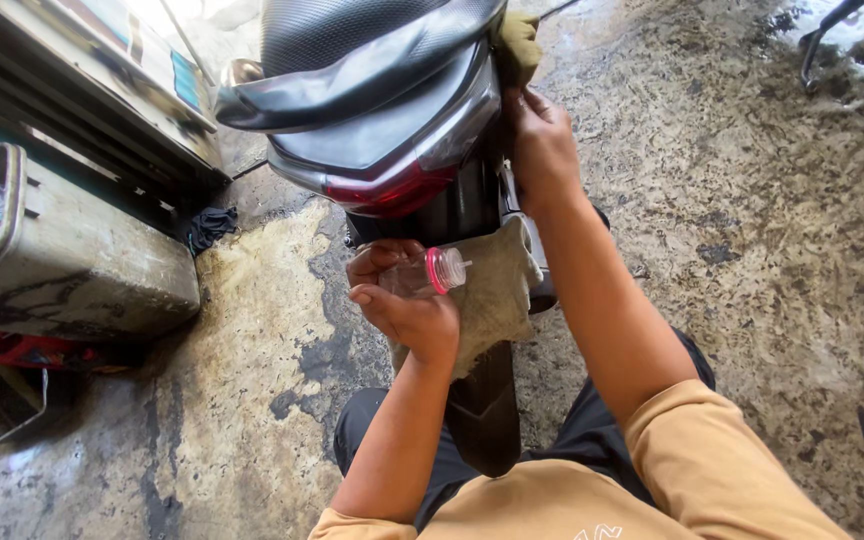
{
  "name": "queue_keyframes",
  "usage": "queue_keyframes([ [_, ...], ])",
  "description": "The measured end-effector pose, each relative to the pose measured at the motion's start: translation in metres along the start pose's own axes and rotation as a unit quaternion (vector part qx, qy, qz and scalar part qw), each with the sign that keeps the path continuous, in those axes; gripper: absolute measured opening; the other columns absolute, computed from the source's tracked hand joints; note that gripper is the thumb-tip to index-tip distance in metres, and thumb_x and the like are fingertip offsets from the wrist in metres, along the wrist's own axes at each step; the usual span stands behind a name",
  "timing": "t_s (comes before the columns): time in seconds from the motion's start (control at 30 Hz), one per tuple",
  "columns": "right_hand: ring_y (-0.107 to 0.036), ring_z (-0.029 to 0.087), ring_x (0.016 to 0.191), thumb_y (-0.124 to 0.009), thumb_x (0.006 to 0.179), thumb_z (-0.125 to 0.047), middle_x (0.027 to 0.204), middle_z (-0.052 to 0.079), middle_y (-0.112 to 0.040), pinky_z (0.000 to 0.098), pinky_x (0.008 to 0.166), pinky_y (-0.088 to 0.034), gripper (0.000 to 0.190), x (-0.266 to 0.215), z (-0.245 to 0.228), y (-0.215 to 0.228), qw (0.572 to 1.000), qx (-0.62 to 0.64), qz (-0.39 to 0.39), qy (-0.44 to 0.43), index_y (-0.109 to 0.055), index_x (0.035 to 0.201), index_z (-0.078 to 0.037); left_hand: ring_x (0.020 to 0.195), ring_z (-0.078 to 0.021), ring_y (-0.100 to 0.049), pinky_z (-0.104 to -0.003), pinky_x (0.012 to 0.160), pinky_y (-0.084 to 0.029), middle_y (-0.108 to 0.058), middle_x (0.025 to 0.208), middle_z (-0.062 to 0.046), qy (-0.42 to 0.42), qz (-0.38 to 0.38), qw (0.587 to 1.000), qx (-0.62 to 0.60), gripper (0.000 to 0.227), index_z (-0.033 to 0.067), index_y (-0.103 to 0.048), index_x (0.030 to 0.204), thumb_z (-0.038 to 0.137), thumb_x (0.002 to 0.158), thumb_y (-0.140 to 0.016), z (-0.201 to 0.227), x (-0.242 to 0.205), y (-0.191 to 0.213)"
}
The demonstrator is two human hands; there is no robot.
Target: The person cleans the engine components and the rear mudguard of a motorcycle with a sponge and a cloth.
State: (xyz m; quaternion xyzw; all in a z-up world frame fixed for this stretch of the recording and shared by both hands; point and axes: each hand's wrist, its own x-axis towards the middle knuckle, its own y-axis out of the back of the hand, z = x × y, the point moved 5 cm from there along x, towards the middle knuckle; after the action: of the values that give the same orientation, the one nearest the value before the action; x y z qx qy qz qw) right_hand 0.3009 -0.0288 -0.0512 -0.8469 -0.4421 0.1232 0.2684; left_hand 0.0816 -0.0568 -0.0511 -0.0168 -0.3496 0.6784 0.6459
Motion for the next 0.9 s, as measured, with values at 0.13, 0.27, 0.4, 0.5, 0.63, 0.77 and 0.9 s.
queue_keyframes([
  [0.13, -0.06, 0.013, 0.07, -0.05, 0.101, -0.014, 0.077, 0.003, -0.065, 0.0283, 0.065, -0.046, 0.023, -0.065, -0.004, 0.014, 0.963, -0.24, -0.065, 0.106, -0.066, 0.096, 0.002, 0.088, -0.0256, -0.056, -0.039, 0.082, -0.052, -0.052, 0.098, -0.013, -0.001, 0.019, 1.0, 0.011, 0.071, 0.0017, -0.046, 0.1, 0.072, 0.102, -0.042, 0.0, -0.003, -0.002],
  [0.27, -0.058, 0.017, 0.069, -0.057, 0.101, -0.011, 0.074, 0.013, -0.062, 0.0314, 0.062, -0.047, 0.021, -0.06, 0.009, 0.032, 0.951, -0.3, -0.066, 0.041, -0.064, 0.092, 0.006, 0.084, -0.0255, -0.057, -0.038, 0.08, -0.051, -0.053, 0.096, -0.014, -0.028, 0.023, 0.999, 0.04, 0.071, 0.0014, -0.047, 0.1, 0.072, 0.104, -0.04, -0.006, -0.001, -0.003],
  [0.4, -0.059, 0.011, 0.076, -0.055, 0.1, -0.01, 0.085, 0.008, -0.068, 0.0298, 0.068, -0.048, 0.021, -0.034, 0.008, 0.03, 0.969, -0.21, -0.108, 0.076, -0.071, 0.107, 0.003, 0.084, -0.0255, -0.058, -0.038, 0.079, -0.052, -0.053, 0.095, -0.013, -0.032, 0.023, 0.997, 0.072, 0.07, 0.0027, -0.046, 0.101, 0.072, 0.104, -0.036, -0.003, -0.004, -0.003],
  [0.5, -0.062, 0.009, 0.078, -0.056, 0.098, -0.009, 0.086, 0.004, -0.066, 0.0279, 0.07, -0.05, 0.02, -0.051, -0.001, 0.043, 0.936, -0.275, -0.164, 0.144, -0.069, 0.108, 0.003, 0.08, -0.0263, -0.059, -0.037, 0.076, -0.054, -0.057, 0.093, -0.015, -0.082, 0.05, 0.991, 0.092, 0.07, 0.0021, -0.048, 0.1, 0.07, 0.106, -0.032, 0.0, -0.003, -0.01],
  [0.63, -0.05, 0.006, 0.078, -0.055, 0.103, -0.01, 0.082, -0.001, -0.057, 0.0257, 0.068, -0.045, 0.015, -0.023, 0.029, 0.05, 0.971, -0.148, -0.183, 0.051, -0.062, 0.097, 0.002, 0.078, -0.0264, -0.06, -0.037, 0.072, -0.055, -0.056, 0.09, -0.014, -0.089, 0.067, 0.988, 0.11, 0.066, 0.0036, -0.047, 0.103, 0.067, 0.107, -0.032, 0.004, -0.008, -0.01],
  [0.77, -0.042, 0.005, 0.074, -0.056, 0.108, -0.009, 0.078, -0.005, -0.051, 0.0248, 0.063, -0.038, 0.021, -0.018, 0.051, 0.051, 0.988, -0.045, -0.146, -0.03, -0.059, 0.09, 0.0, 0.078, -0.0247, -0.061, -0.036, 0.071, -0.055, -0.057, 0.09, -0.014, -0.11, 0.058, 0.98, 0.158, 0.067, 0.0039, -0.048, 0.102, 0.069, 0.106, -0.03, 0.005, -0.011, -0.017],
  [0.9, -0.047, 0.004, 0.08, -0.056, 0.105, -0.008, 0.089, -0.004, -0.059, 0.022, 0.071, -0.04, 0.014, -0.035, 0.04, 0.066, 0.992, 0.033, -0.124, 0.019, -0.065, 0.1, 0.002, 0.08, -0.0249, -0.062, -0.036, 0.073, -0.056, -0.051, 0.095, -0.009, -0.129, 0.067, 0.978, 0.15, 0.066, 0.0037, -0.048, 0.103, 0.067, 0.107, -0.031, 0.004, -0.006, -0.018],
])
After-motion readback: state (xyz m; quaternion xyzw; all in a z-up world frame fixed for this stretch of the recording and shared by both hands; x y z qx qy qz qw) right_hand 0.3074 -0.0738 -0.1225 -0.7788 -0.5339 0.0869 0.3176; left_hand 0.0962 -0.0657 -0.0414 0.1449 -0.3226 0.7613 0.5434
